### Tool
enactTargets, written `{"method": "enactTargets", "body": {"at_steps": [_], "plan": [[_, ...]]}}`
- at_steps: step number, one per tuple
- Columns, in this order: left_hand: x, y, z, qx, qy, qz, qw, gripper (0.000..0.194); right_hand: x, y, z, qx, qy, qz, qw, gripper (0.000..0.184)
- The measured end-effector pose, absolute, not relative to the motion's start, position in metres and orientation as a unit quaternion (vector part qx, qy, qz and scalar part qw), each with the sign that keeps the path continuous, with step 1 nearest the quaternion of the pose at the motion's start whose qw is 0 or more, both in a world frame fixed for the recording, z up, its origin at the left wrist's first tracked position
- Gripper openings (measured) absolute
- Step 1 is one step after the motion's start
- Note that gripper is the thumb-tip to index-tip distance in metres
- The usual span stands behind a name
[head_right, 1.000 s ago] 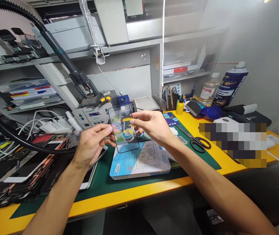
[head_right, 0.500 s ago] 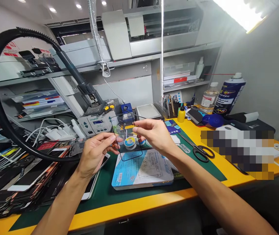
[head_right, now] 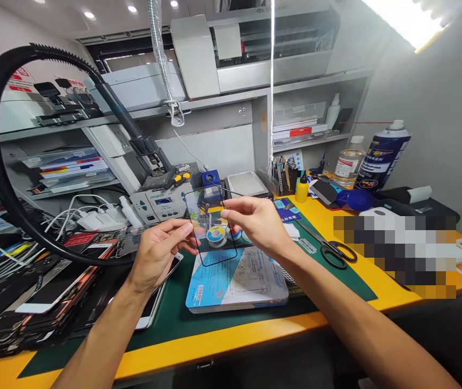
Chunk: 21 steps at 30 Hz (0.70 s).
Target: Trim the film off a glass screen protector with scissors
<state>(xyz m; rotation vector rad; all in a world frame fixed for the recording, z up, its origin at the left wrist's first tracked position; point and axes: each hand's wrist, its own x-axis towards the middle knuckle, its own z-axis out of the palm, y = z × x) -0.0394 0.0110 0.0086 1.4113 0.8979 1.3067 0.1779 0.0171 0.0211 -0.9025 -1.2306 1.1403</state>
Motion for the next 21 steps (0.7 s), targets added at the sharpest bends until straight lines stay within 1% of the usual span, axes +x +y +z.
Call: {"method": "enactTargets", "body": {"at_steps": [5, 12, 21], "plan": [[-0.0387, 0.0119, 0.0080, 0.581, 0.368, 0.538, 0.487, 0.020, 0.1778, 0.0177, 0.0208, -0.381, -0.530, 0.484, 0.583, 0.034], [-0.0396, 0.0130, 0.0062, 0.579, 0.364, 0.543, 0.487, 0.021, 0.1756, 0.0159, 0.0234, -0.377, -0.526, 0.484, 0.589, 0.030], [-0.0382, 0.0113, 0.0071, 0.562, 0.364, 0.545, 0.505, 0.022, 0.1754, 0.0174, 0.0199, -0.383, -0.516, 0.483, 0.595, 0.035]]}}
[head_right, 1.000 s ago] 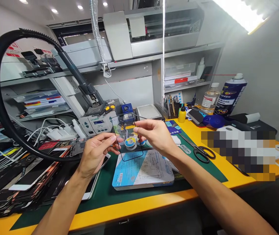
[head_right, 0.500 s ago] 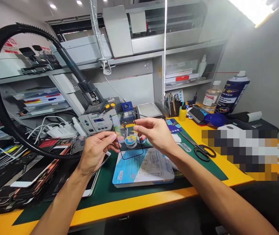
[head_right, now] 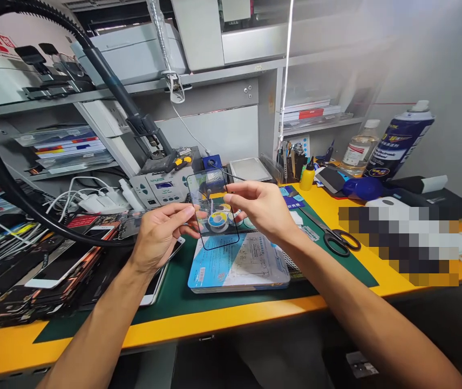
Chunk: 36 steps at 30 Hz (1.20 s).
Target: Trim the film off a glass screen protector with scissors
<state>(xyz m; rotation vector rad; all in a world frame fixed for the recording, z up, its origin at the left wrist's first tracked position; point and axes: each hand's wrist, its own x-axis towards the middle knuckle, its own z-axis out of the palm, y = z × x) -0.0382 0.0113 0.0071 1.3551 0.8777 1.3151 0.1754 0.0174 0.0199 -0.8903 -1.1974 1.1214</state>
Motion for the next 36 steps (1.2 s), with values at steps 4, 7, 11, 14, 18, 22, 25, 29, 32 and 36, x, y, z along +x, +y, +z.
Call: {"method": "enactTargets", "body": {"at_steps": [4, 7, 11, 14, 18, 22, 25, 29, 32, 36], "plan": [[-0.039, 0.012, 0.009, 0.548, 0.365, 0.547, 0.517, 0.021, 0.180, 0.021, 0.021, -0.391, -0.500, 0.489, 0.599, 0.036], [-0.041, 0.012, 0.010, 0.543, 0.363, 0.540, 0.531, 0.022, 0.184, 0.023, 0.022, -0.394, -0.486, 0.505, 0.595, 0.033], [-0.043, 0.011, 0.011, 0.546, 0.353, 0.523, 0.551, 0.022, 0.189, 0.025, 0.025, -0.392, -0.473, 0.536, 0.579, 0.029], [-0.044, 0.010, 0.012, 0.555, 0.346, 0.511, 0.558, 0.024, 0.192, 0.025, 0.026, -0.387, -0.464, 0.547, 0.580, 0.028], [-0.044, 0.009, 0.011, 0.561, 0.343, 0.507, 0.558, 0.028, 0.192, 0.024, 0.026, -0.381, -0.454, 0.555, 0.584, 0.026], [-0.044, 0.010, 0.011, 0.556, 0.352, 0.513, 0.550, 0.029, 0.193, 0.025, 0.027, -0.378, -0.434, 0.567, 0.590, 0.024], [-0.044, 0.010, 0.011, 0.547, 0.362, 0.529, 0.538, 0.028, 0.198, 0.027, 0.029, -0.381, -0.396, 0.571, 0.610, 0.022], [-0.045, 0.012, 0.011, 0.536, 0.368, 0.557, 0.516, 0.027, 0.211, 0.032, 0.034, -0.388, -0.349, 0.551, 0.651, 0.021], [-0.047, 0.013, 0.011, 0.534, 0.368, 0.572, 0.502, 0.027, 0.217, 0.033, 0.037, -0.388, -0.339, 0.543, 0.663, 0.020], [-0.048, 0.013, 0.011, 0.538, 0.368, 0.583, 0.485, 0.025, 0.217, 0.031, 0.037, -0.379, -0.343, 0.535, 0.673, 0.024]]}}
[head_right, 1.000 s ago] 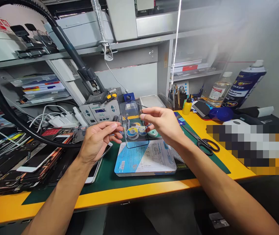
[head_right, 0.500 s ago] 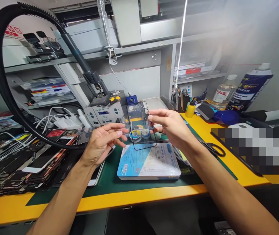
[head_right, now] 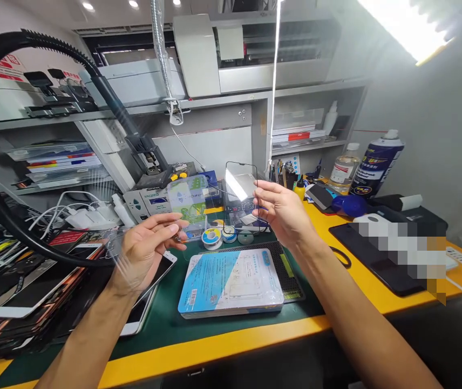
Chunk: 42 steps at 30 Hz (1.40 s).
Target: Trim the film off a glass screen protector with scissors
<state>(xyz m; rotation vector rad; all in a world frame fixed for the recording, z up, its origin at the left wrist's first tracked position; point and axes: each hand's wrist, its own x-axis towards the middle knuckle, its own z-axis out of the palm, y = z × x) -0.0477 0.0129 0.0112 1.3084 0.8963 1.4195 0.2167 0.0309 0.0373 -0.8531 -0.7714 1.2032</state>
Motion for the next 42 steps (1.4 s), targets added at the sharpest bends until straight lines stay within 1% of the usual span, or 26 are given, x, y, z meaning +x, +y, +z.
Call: {"method": "enactTargets", "body": {"at_steps": [17, 24, 26, 29, 36, 42], "plan": [[-0.049, 0.011, 0.015, 0.543, 0.363, 0.594, 0.469, 0.021, 0.216, 0.031, 0.035, -0.378, -0.356, 0.509, 0.687, 0.030], [-0.049, 0.009, 0.014, 0.547, 0.355, 0.596, 0.469, 0.025, 0.216, 0.031, 0.035, -0.370, -0.368, 0.505, 0.688, 0.032], [-0.049, 0.009, 0.014, 0.549, 0.353, 0.595, 0.468, 0.025, 0.216, 0.030, 0.037, -0.362, -0.374, 0.508, 0.687, 0.036], [-0.050, 0.010, 0.014, 0.552, 0.351, 0.596, 0.465, 0.025, 0.215, 0.027, 0.041, -0.348, -0.385, 0.523, 0.676, 0.043], [-0.050, 0.009, 0.014, 0.560, 0.345, 0.598, 0.458, 0.023, 0.223, 0.023, 0.044, -0.337, -0.387, 0.576, 0.636, 0.041], [-0.050, 0.008, 0.014, 0.562, 0.341, 0.599, 0.457, 0.023, 0.221, 0.025, 0.040, -0.341, -0.389, 0.599, 0.611, 0.049]]}}
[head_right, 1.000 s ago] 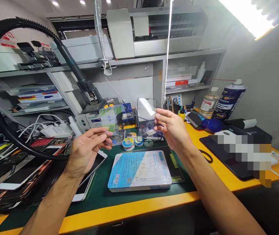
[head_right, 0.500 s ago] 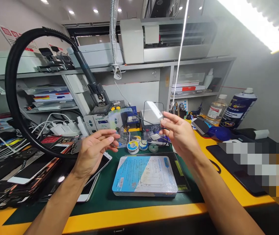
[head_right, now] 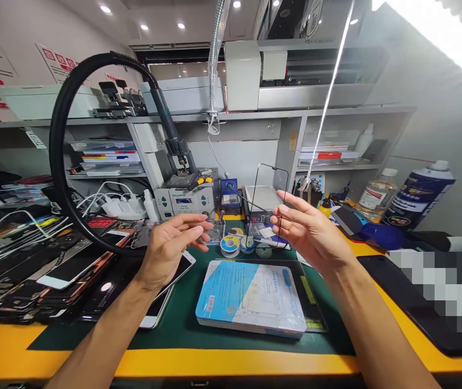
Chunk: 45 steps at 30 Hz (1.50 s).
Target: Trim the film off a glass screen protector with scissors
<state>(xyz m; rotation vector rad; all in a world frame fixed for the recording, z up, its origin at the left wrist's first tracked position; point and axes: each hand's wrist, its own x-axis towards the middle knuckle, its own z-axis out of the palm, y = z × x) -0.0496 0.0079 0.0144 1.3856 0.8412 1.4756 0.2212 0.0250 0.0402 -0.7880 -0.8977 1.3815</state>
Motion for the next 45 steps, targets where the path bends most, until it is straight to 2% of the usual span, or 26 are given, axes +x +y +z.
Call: {"method": "enactTargets", "body": {"at_steps": [10, 18, 25, 31, 38, 45], "plan": [[-0.049, 0.008, 0.014, 0.558, 0.334, 0.598, 0.468, 0.022, 0.212, 0.024, 0.035, -0.358, -0.391, 0.606, 0.593, 0.033], [-0.047, 0.012, 0.011, 0.551, 0.345, 0.585, 0.484, 0.024, 0.194, 0.020, 0.028, -0.368, -0.455, 0.608, 0.537, 0.027], [-0.046, 0.010, 0.011, 0.557, 0.348, 0.567, 0.497, 0.023, 0.181, 0.016, 0.022, -0.387, -0.521, 0.545, 0.531, 0.031], [-0.045, 0.010, 0.011, 0.569, 0.349, 0.554, 0.498, 0.023, 0.177, 0.014, 0.018, -0.394, -0.540, 0.509, 0.542, 0.025], [-0.044, 0.010, 0.010, 0.564, 0.353, 0.552, 0.502, 0.023, 0.174, 0.015, 0.018, -0.393, -0.536, 0.506, 0.551, 0.022], [-0.045, 0.009, 0.010, 0.576, 0.349, 0.545, 0.499, 0.027, 0.175, 0.014, 0.020, -0.405, -0.525, 0.515, 0.543, 0.030]]}}
